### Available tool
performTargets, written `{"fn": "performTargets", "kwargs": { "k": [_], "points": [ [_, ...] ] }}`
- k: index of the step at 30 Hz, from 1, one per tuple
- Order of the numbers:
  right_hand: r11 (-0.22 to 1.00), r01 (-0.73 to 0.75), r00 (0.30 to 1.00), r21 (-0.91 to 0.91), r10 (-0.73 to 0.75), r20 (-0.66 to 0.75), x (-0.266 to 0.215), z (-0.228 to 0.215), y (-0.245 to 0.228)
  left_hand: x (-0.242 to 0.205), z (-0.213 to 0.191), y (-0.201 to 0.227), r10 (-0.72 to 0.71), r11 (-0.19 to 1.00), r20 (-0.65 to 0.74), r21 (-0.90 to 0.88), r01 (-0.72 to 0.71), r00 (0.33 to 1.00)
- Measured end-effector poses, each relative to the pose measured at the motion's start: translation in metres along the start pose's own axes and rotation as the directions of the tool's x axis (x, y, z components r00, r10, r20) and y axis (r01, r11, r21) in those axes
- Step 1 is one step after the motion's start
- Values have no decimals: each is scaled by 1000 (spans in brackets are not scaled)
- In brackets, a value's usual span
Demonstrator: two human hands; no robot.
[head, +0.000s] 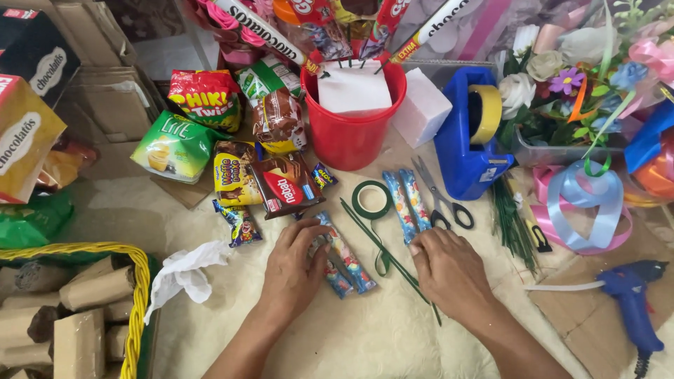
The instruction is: Assembling a snack bouquet by attaching various snack packets to green floral sticks using adhesive tape and a hot glue gun.
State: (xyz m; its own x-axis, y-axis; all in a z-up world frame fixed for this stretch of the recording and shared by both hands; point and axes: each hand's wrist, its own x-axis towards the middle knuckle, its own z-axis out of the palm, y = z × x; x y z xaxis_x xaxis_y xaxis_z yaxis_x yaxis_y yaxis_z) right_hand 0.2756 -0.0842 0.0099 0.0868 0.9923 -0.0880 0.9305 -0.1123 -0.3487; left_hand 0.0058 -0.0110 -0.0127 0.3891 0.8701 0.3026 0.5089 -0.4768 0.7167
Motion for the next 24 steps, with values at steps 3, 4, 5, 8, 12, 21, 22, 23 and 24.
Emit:
{"fn": "performTargets", "kwargs": {
  "k": [3, 4, 5, 8, 12, 21, 22, 23, 24],
  "points": [
    [995, 96, 993, 33, -98, 60, -2, 3, 1, 0, 1, 0, -19, 1000, 1, 3, 19, 1000],
    [995, 98, 993, 33, -99, 58, -3, 8, 0, 0, 2, 0, -17, 1000, 0, 5, 17, 1000],
    [985, 173, 983, 22, -174, 53, -3, 13, 0, 1, 2, 0, -25, 1000, 4, 1, 25, 1000],
    [963, 267, 964, -33, -266, 16, -4, 25, -5, 2, 3, 0, -25, 1000, 5, -12, 25, 1000],
    [967, 230, 973, -106, -230, 20, -4, 24, -14, 2, 4, -1, -27, 1000, 8, -13, 28, 1000],
    [954, 274, 950, -122, -288, -117, 3, 45, 4, 0, 8, -8, -22, 999, -4, -33, 22, 1000],
    [952, 280, 948, -125, -294, -119, 3, 45, 4, 1, 7, -7, -21, 999, -10, -32, 21, 1000],
    [957, 265, 957, -120, -276, -91, 4, 45, 4, 0, 7, -7, -12, 999, -6, -32, 11, 1000],
    [961, 249, 964, -116, -258, -63, 4, 45, 5, 0, 6, -6, -2, 999, -1, -32, 2, 1000]
  ]
}}
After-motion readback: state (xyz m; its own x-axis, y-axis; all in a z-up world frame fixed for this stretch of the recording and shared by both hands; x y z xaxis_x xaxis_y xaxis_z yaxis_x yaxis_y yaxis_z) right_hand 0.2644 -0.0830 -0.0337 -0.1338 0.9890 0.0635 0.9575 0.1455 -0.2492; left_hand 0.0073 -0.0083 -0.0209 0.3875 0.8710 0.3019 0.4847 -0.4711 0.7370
